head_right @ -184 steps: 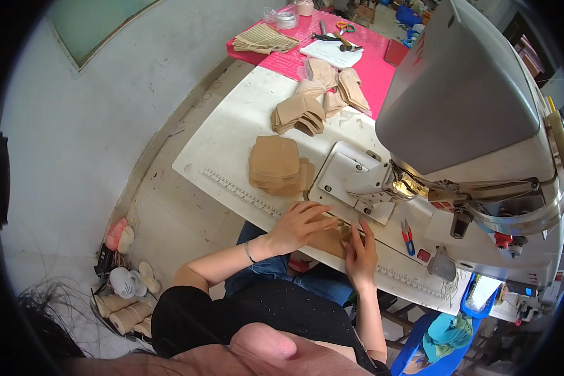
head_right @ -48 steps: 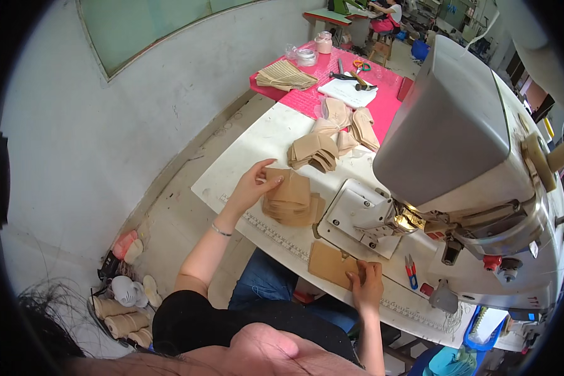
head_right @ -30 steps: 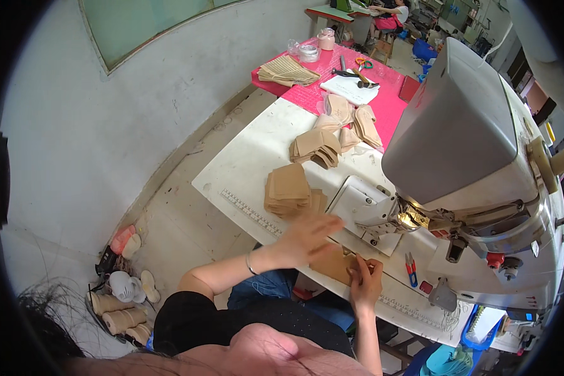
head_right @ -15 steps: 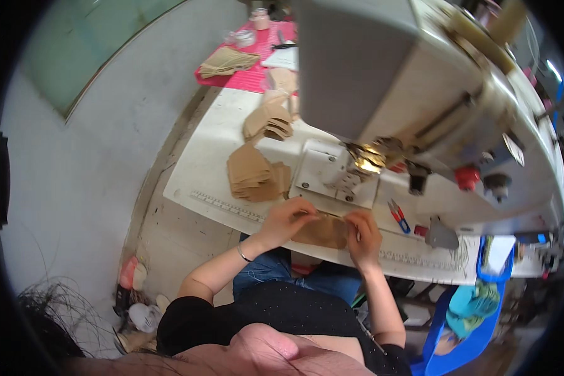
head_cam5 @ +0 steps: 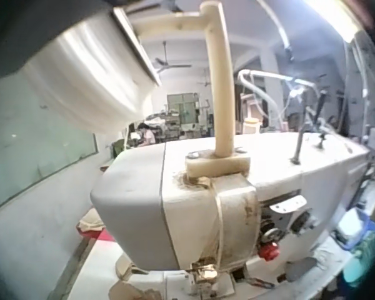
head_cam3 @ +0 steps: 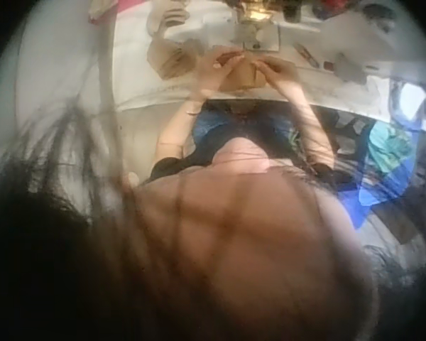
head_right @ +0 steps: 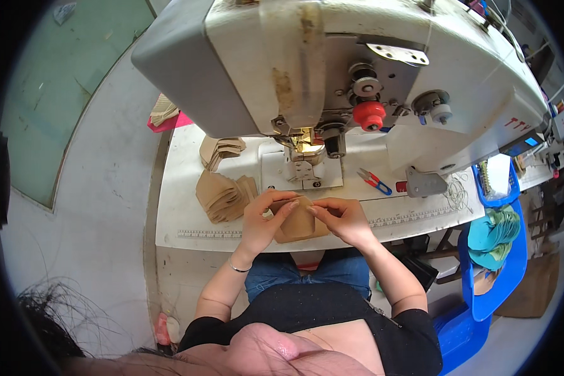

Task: The person repeatedly sews small beige fabric pieces using a sewing machine. They pick up a piece, position it under the needle, sew a short seam, and place the finished piece aside. This cycle repeats throughout the clip.

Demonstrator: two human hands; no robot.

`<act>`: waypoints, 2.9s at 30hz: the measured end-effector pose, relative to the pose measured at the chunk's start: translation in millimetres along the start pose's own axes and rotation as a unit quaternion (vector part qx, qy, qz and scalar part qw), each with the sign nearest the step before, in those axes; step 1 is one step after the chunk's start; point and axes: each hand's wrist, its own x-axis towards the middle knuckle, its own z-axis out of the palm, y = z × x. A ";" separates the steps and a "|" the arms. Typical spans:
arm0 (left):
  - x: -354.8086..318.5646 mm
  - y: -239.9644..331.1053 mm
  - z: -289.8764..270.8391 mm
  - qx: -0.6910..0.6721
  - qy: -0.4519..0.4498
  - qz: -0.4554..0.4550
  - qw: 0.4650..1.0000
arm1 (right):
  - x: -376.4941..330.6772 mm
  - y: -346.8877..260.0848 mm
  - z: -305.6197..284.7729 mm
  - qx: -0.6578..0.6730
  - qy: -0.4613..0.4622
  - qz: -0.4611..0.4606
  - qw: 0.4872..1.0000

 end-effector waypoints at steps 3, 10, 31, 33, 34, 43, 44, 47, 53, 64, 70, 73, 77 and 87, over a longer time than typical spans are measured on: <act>2.9 4.9 -0.3 0.008 0.005 0.012 1.000 | -2.6 -1.9 -0.8 -0.004 0.021 -0.024 0.999; 4.2 3.2 1.2 0.040 0.053 0.021 0.998 | 0.5 5.8 3.4 0.026 0.040 -0.088 0.995; 84.8 -12.8 -9.6 -0.319 0.036 -0.149 0.935 | 48.4 -41.7 16.1 0.059 0.020 -0.131 0.989; 88.7 -12.6 -12.0 -0.317 0.024 -0.145 0.937 | 49.6 -41.6 16.6 0.060 0.021 -0.135 0.989; 89.8 -12.8 -13.3 -0.315 0.018 -0.147 0.938 | 49.8 -41.9 17.1 0.062 0.020 -0.137 0.988; 99.3 -19.3 -29.8 -0.259 -0.040 -0.159 0.952 | 47.4 -45.7 19.3 0.051 -0.002 -0.127 0.991; 98.6 -15.2 -31.8 -0.247 -0.053 -0.166 0.953 | 47.1 -46.2 19.5 0.049 0.002 -0.123 0.991; 96.5 -10.7 -36.2 -0.226 -0.086 -0.170 0.955 | 50.6 -40.5 20.2 0.067 0.011 -0.135 0.988; 94.4 -19.6 -35.0 -0.232 -0.077 -0.136 0.960 | 53.1 -38.1 21.7 0.064 0.006 -0.143 0.988; 90.2 -17.5 -30.5 -0.239 -0.070 -0.145 0.958 | 52.4 -32.2 23.4 0.069 0.010 -0.133 0.989; 101.1 -21.4 -26.2 -0.263 -0.026 -0.128 0.956 | 54.2 -38.7 26.1 0.078 0.024 -0.152 0.985; 103.5 -17.0 -20.5 -0.263 0.011 -0.142 0.954 | 56.4 -33.2 22.3 0.080 0.021 -0.158 0.984; 107.0 -38.5 -20.4 -0.160 0.088 -0.049 0.982 | 48.8 -36.6 21.9 0.066 0.009 -0.145 0.987; 95.3 -22.9 -21.9 -0.299 0.060 -0.118 0.945 | 24.1 63.4 -4.0 -0.333 0.048 -0.182 0.924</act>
